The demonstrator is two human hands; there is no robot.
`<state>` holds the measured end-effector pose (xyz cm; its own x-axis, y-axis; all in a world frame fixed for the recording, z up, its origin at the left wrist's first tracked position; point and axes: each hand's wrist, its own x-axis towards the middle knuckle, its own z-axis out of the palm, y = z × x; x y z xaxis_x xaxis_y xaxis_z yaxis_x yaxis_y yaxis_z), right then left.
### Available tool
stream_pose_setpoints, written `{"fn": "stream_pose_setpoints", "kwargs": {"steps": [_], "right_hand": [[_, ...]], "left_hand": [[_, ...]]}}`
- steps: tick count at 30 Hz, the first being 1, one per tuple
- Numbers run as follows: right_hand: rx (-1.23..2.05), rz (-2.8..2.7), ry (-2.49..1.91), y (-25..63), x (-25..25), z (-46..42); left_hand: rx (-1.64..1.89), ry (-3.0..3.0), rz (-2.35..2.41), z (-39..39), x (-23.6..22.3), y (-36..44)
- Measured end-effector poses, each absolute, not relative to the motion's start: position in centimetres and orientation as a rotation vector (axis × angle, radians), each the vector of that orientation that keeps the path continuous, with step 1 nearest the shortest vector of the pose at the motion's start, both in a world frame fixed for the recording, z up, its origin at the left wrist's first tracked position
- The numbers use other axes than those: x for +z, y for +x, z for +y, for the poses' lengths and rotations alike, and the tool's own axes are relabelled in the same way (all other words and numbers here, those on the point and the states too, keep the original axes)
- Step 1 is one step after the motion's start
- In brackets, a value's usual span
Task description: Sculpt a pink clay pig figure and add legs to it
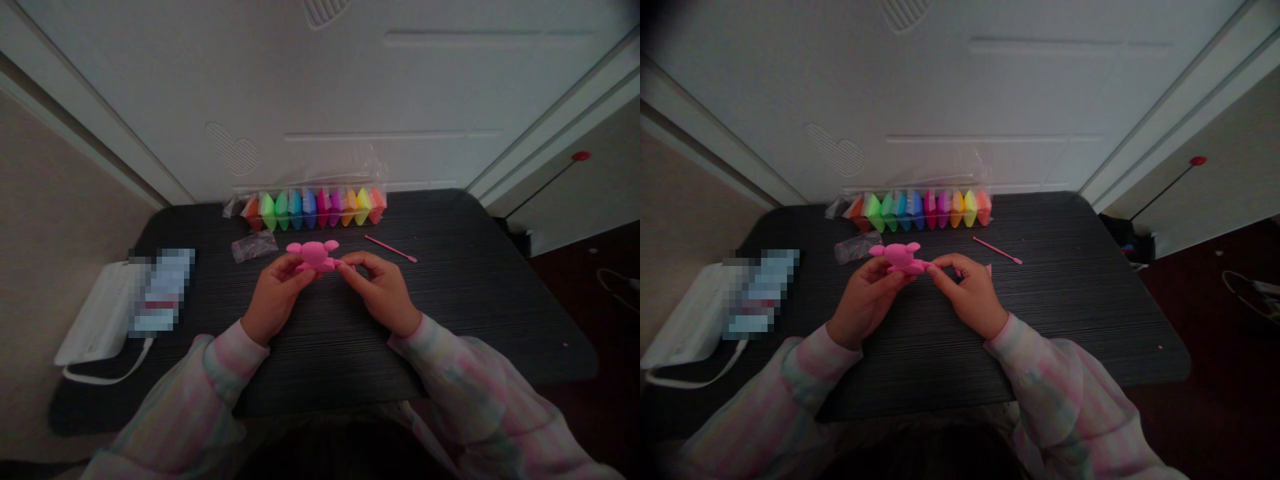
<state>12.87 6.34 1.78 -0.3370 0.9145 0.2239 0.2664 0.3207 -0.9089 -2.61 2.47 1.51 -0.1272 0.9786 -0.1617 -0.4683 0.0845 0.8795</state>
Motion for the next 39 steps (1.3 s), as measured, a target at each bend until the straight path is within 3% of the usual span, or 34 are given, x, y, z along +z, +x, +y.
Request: {"fn": "stream_pose_setpoints", "kwargs": {"steps": [39], "right_hand": [[1.166,-1.634,-1.085,12.77,1.44,6.32]], "left_hand": [[1.444,0.555,0.944,2.4,1.66,-2.5]]}}
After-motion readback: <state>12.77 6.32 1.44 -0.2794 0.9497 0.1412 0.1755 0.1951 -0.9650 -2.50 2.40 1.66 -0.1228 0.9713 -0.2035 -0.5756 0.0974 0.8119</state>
